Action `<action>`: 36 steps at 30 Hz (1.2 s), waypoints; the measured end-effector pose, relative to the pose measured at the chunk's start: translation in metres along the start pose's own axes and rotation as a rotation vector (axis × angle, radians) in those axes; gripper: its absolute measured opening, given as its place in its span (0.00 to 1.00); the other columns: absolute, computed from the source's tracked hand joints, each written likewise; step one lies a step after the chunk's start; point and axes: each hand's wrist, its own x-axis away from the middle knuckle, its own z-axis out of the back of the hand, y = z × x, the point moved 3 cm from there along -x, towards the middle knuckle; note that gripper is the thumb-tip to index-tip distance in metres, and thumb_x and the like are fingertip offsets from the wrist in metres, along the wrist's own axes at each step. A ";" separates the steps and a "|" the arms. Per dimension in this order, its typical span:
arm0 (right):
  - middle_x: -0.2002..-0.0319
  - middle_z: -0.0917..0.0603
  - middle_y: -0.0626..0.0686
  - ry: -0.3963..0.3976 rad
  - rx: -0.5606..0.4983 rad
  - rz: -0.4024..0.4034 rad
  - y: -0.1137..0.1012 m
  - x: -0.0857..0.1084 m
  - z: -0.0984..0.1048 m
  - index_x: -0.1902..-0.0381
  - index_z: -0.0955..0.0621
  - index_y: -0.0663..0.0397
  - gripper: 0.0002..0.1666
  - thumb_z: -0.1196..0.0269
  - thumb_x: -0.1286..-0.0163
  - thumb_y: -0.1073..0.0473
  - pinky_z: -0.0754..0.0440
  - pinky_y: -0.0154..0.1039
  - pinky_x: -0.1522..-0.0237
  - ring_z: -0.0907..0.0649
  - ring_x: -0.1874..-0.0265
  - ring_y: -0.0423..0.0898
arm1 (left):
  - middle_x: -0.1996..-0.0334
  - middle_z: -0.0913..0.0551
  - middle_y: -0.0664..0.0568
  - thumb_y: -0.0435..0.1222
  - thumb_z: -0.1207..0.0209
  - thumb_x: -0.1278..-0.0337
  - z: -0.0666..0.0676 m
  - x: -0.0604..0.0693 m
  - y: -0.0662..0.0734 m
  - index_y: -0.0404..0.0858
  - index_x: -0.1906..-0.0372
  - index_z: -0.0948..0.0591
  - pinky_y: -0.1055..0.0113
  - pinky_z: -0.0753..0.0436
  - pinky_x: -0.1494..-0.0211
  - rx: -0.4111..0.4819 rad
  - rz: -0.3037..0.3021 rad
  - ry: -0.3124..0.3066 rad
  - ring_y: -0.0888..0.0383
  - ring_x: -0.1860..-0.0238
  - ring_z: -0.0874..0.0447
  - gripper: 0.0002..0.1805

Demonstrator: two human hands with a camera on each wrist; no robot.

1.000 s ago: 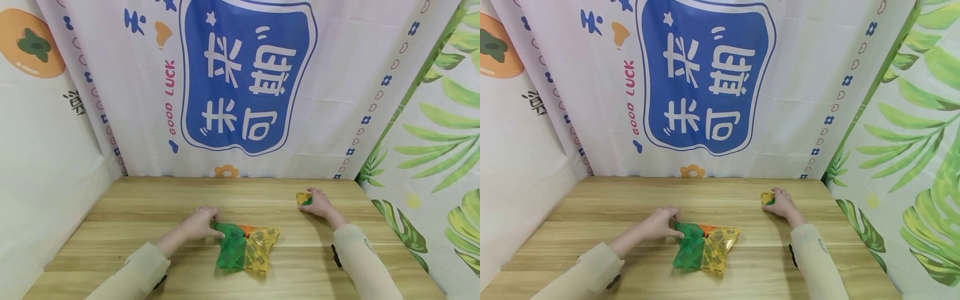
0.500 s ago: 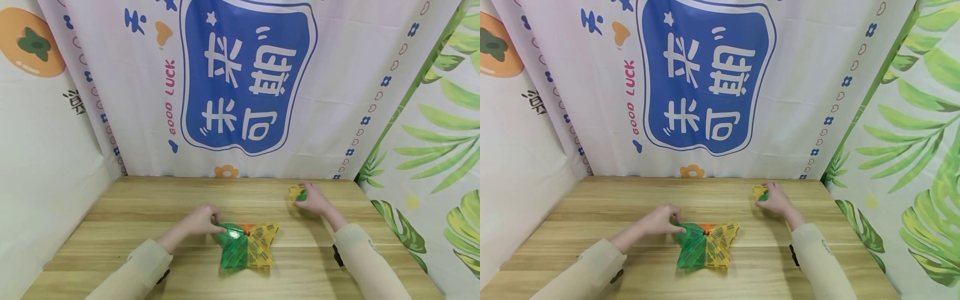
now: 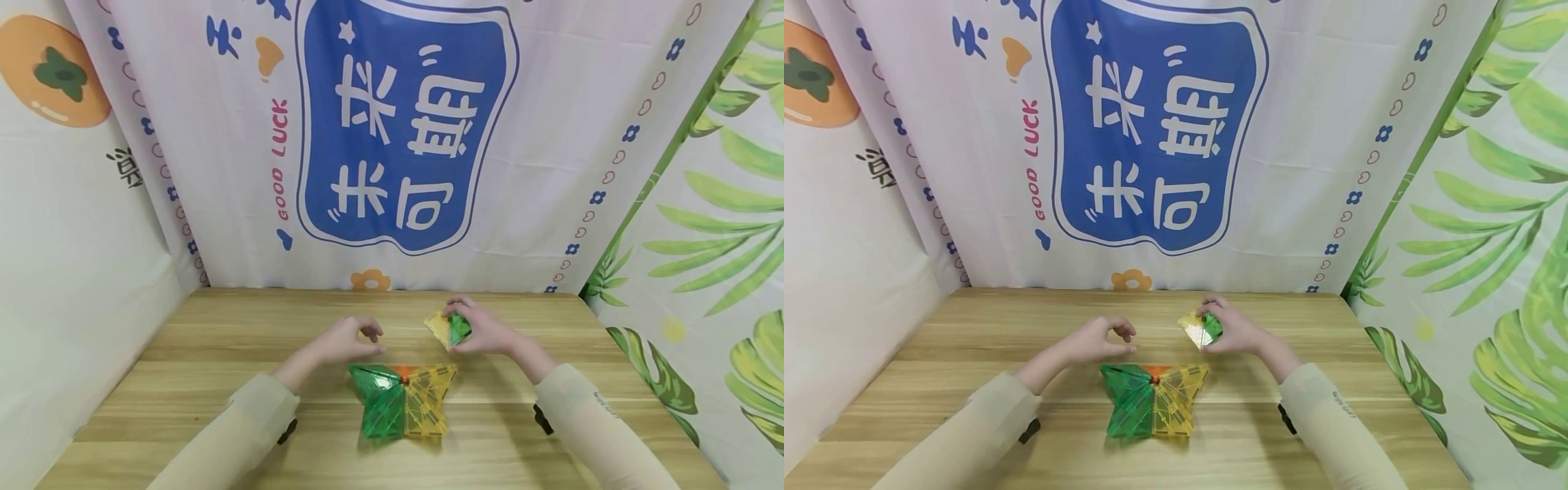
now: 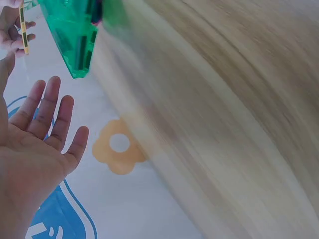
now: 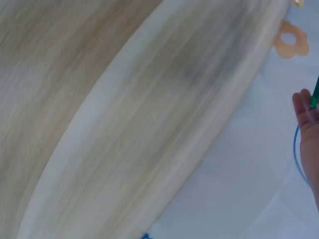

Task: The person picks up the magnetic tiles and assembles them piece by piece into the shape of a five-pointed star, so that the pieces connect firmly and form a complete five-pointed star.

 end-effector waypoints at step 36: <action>0.59 0.16 0.58 -0.010 -0.568 -0.191 -0.035 -0.030 -0.034 0.39 0.29 0.62 0.25 0.41 0.32 0.61 0.17 0.41 0.59 0.16 0.65 0.44 | 0.67 0.18 0.46 0.29 0.46 0.36 -0.024 -0.026 0.006 0.28 0.54 0.23 0.61 0.19 0.60 0.254 0.122 0.040 0.46 0.60 0.19 0.10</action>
